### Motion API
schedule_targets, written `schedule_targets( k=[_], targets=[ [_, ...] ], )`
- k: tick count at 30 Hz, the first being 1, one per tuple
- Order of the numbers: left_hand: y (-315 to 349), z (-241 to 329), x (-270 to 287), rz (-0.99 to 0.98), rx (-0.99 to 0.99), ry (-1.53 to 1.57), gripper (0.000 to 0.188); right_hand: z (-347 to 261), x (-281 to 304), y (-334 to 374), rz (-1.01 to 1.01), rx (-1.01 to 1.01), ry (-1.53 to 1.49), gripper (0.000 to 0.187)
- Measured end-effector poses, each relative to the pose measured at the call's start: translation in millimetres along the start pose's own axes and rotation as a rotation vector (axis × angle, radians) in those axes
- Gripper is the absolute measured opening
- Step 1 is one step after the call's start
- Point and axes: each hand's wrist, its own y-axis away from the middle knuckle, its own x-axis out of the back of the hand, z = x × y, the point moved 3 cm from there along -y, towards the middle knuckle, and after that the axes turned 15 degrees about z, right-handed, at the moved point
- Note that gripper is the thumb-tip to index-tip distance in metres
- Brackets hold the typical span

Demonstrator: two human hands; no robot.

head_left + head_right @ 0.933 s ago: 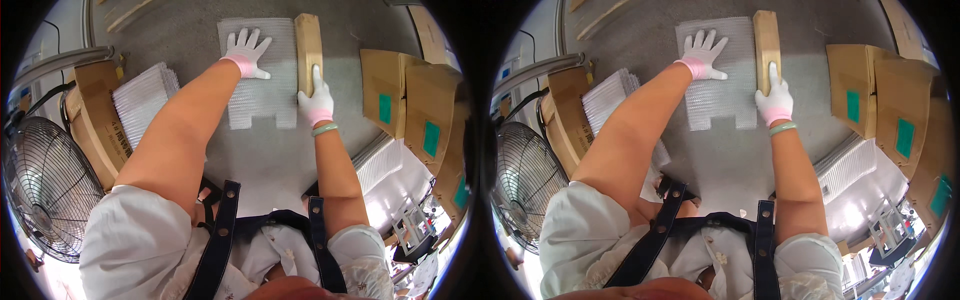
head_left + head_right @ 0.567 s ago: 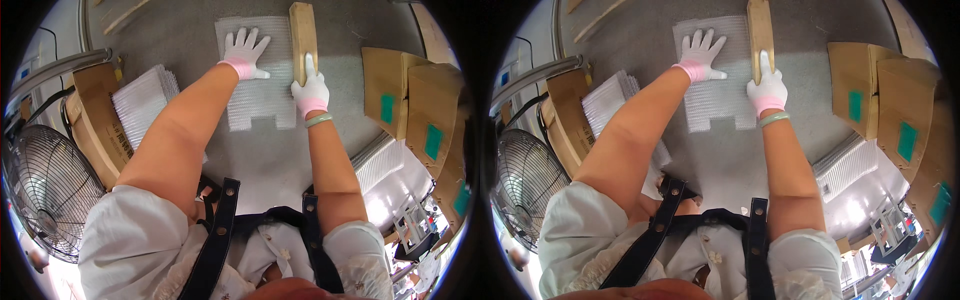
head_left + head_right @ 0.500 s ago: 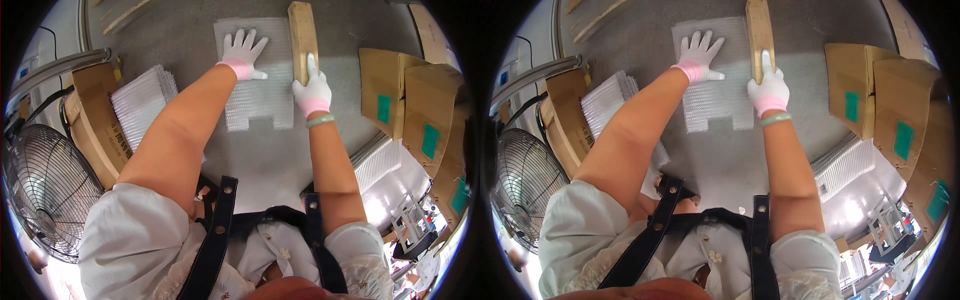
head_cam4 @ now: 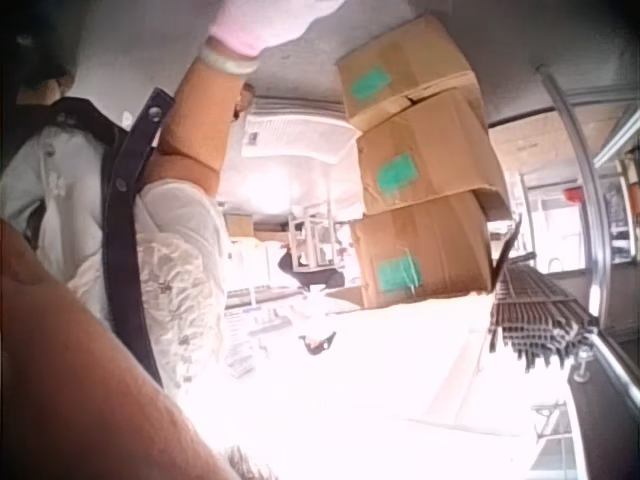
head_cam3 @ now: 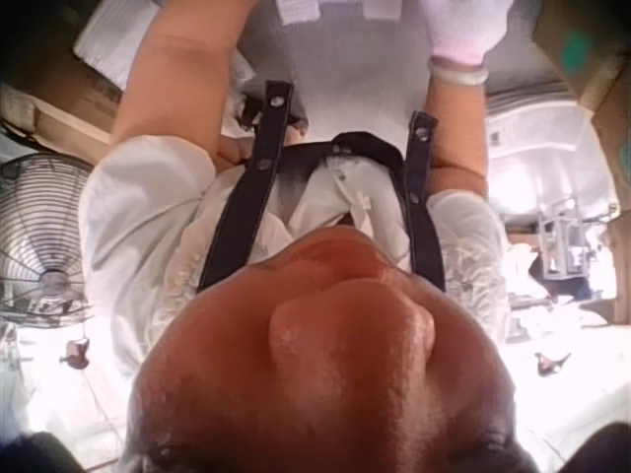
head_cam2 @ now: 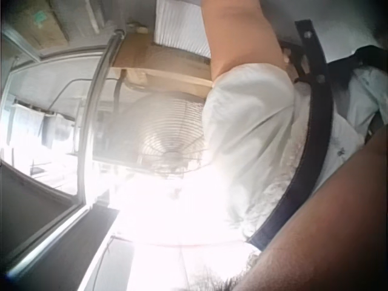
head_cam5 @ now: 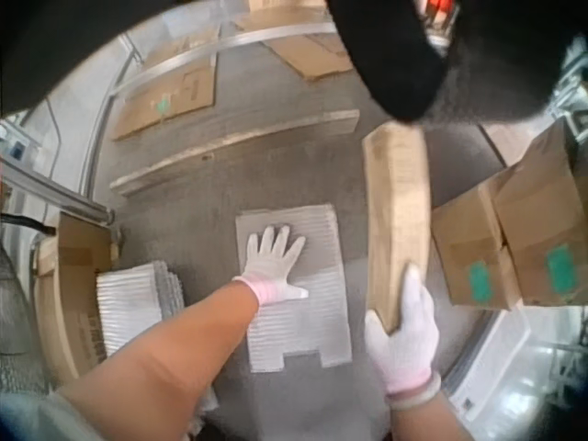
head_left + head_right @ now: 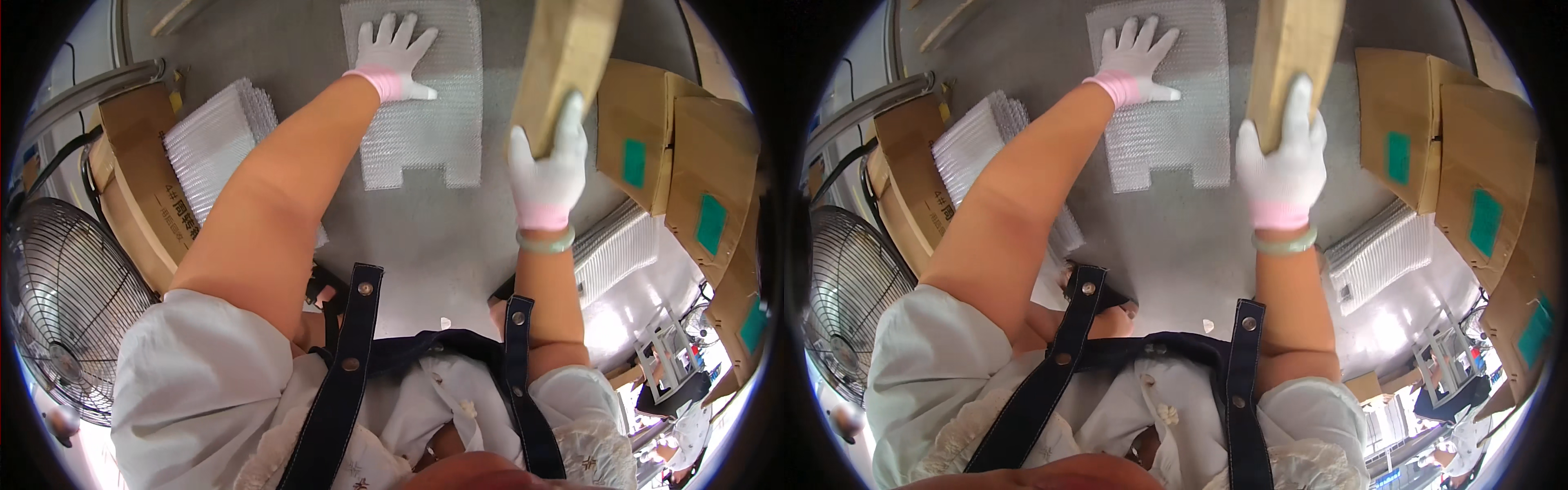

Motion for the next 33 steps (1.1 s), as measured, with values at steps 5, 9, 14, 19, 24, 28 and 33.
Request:
schedule_targets(
  k=[5, 9, 14, 19, 24, 28, 33],
  targets=[
    [-4.7, 9.9, 3.7, -0.047, -0.018, -0.064, 0.108, 35.7, -48.2, 83.4, -0.4, -0.239, 0.245, 0.078],
    [-4.3, 0.7, -0.9, -0.025, 0.01, -0.024, 0.109, 28.3, -19.2, 47.5, -0.188, -0.109, 0.11, 0.078],
    [-4.8, 12.9, 28.4, -0.168, 0.021, 0.11, 0.112, 40.0, -24.7, 106.6, -0.127, -0.102, 0.165, 0.08],
    [-0.8, 11.6, 26.8, -0.193, 0.051, 0.071, 0.114, 44.4, -21.7, 85.3, -0.216, -0.08, 0.162, 0.074],
    [-5.7, 11.6, 21.8, -0.183, 0.038, 0.036, 0.115, 24.2, -13.2, 97.9, -0.168, -0.068, 0.15, 0.06],
    [-5.2, 10.8, 20.8, -0.174, 0.035, 0.043, 0.115, 34.3, -39.1, 111.1, -0.285, -0.122, 0.214, 0.062],
    [-3.4, 9.7, 24.1, -0.18, 0.05, 0.049, 0.114, 29.8, -11.2, 108.2, -0.1, -0.098, 0.133, 0.069]
  ],
)
